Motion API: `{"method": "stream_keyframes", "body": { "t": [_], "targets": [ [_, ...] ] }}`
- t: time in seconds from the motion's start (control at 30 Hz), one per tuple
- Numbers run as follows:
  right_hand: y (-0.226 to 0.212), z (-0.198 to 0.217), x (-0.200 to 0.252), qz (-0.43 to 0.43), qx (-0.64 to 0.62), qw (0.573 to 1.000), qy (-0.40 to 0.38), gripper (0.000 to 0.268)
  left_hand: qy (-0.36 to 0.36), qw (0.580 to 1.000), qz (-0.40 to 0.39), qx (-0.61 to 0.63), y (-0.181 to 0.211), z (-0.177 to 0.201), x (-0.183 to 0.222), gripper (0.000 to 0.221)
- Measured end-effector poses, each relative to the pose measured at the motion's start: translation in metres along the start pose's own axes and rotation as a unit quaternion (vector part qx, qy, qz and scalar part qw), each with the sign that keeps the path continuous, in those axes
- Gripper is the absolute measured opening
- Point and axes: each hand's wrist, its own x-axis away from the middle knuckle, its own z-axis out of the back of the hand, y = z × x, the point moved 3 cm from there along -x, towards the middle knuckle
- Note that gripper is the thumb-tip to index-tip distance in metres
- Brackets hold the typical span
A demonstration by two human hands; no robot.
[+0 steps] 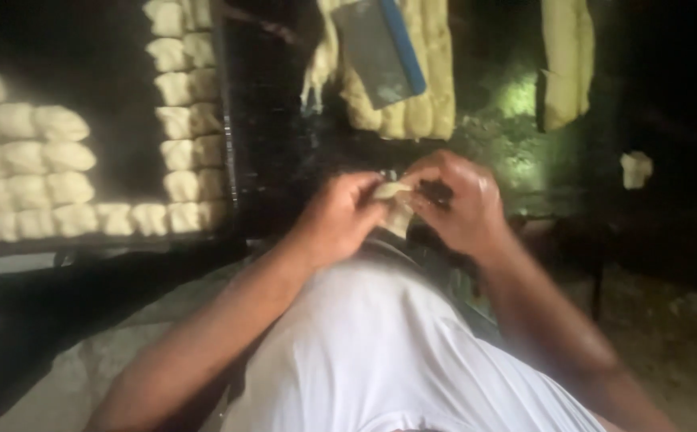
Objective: Shape pieces of dough and place them into a baking tray.
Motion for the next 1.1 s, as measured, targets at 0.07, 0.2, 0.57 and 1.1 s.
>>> {"method": "stream_keyframes", "body": {
  "t": [0.07, 0.2, 0.57, 1.1],
  "targets": [
    [-0.029, -0.008, -0.01, 0.128, 0.037, 0.99, 0.037, 0.038, 0.044, 0.994, 0.002, 0.098, 0.001, 0.013, 0.006, 0.024],
    [-0.023, -0.037, 0.006, 0.215, 0.125, 0.964, 0.094, 0.039, 0.047, 0.969, 0.081, 0.229, 0.017, 0.032, 0.02, 0.023],
    [-0.039, -0.037, -0.04, -0.109, -0.436, 0.892, -0.038, 0.024, 0.152, 0.965, -0.188, -0.096, 0.068, 0.044, 0.052, 0.017],
    [-0.005, -0.019, -0.045, 0.135, -0.577, 0.774, -0.222, 0.013, 0.273, 0.937, -0.12, -0.184, 0.057, 0.083, 0.077, 0.01]
  ]
}}
